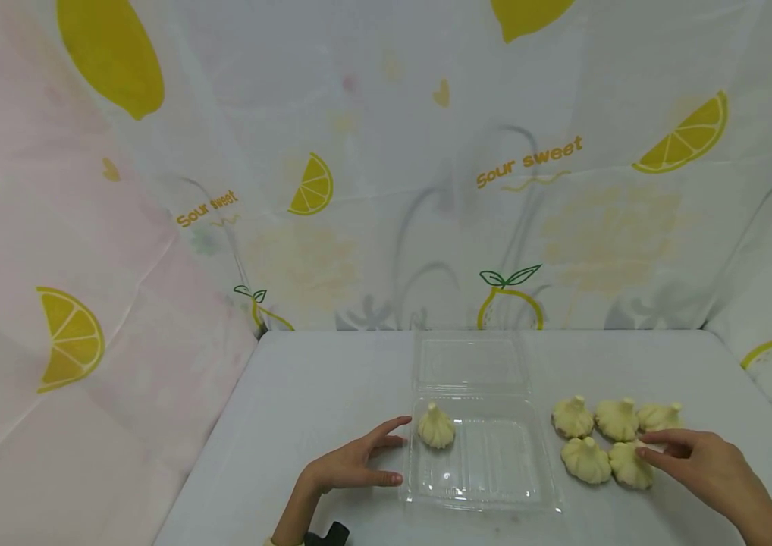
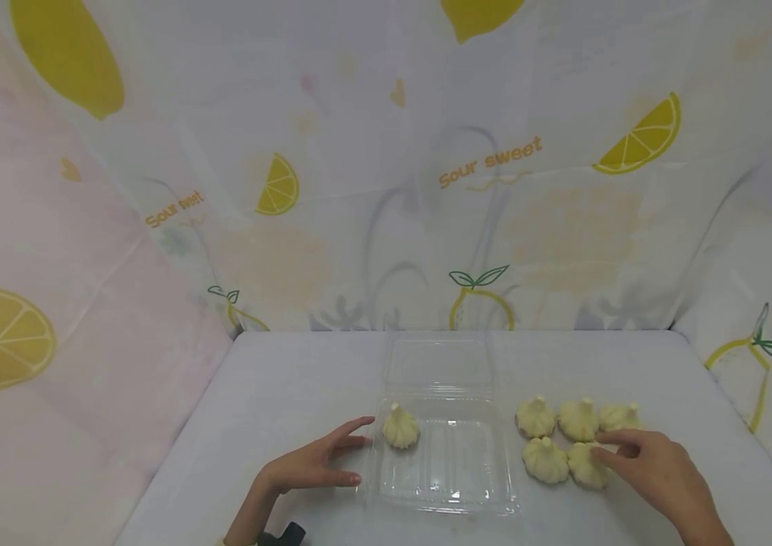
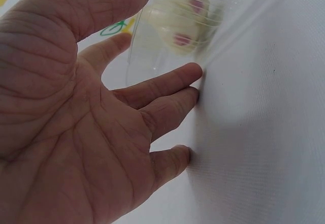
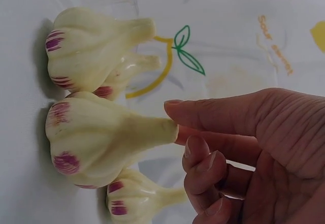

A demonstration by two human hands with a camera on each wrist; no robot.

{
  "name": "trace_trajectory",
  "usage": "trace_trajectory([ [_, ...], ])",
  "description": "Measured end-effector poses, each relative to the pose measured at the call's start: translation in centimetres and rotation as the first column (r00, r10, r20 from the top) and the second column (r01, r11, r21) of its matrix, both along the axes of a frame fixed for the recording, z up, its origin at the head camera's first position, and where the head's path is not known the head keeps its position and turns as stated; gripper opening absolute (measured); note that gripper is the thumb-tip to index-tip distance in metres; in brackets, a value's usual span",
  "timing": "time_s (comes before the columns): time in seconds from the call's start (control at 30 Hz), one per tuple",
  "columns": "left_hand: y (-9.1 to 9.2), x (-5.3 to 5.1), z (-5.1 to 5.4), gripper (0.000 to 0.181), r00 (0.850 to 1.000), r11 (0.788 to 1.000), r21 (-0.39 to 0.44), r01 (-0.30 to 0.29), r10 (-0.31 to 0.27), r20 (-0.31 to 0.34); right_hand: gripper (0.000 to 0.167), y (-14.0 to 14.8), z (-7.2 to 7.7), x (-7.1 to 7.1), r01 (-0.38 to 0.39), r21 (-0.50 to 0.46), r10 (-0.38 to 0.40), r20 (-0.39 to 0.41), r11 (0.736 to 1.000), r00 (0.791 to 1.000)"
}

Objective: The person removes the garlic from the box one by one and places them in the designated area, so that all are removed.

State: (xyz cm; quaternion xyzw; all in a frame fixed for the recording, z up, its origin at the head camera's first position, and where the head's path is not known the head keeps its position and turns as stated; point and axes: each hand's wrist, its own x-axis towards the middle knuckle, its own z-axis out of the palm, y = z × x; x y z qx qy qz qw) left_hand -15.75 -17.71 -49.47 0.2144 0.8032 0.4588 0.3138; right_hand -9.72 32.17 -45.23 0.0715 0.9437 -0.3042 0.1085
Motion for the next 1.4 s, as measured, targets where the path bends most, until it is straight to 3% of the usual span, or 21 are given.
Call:
trace_trajectory([
  [0.27, 0.0, 0.1, 0.0, 0.084, 1.0, 0.999, 0.031, 0.009, -0.009, 0.0, 0.06, -0.2, 0.5, -0.2, -0.003, 0.007, 0.003, -0.017, 1.0, 1.0],
  [0.57, -0.1, 0.2, 0.0, 0.084, 1.0, 0.999, 0.041, 0.015, -0.015, 0.001, 0.05, -1.9, 1.6, -0.1, -0.032, -0.013, 0.031, -0.088, 0.999, 0.996],
  [1.1, -0.1, 0.2, 0.0, 0.084, 1.0, 0.999, 0.033, 0.014, -0.014, 0.002, 0.033, -5.9, 1.5, -0.5, -0.046, -0.09, 0.018, -0.29, 0.995, 0.957],
  [1.4, -0.1, 0.1, -0.1, 0.084, 1.0, 0.999, 0.032, 0.023, -0.023, -0.003, 0.032, -7.9, 1.6, -1.1, -0.073, -0.132, 0.024, -0.341, 0.988, 0.94],
])
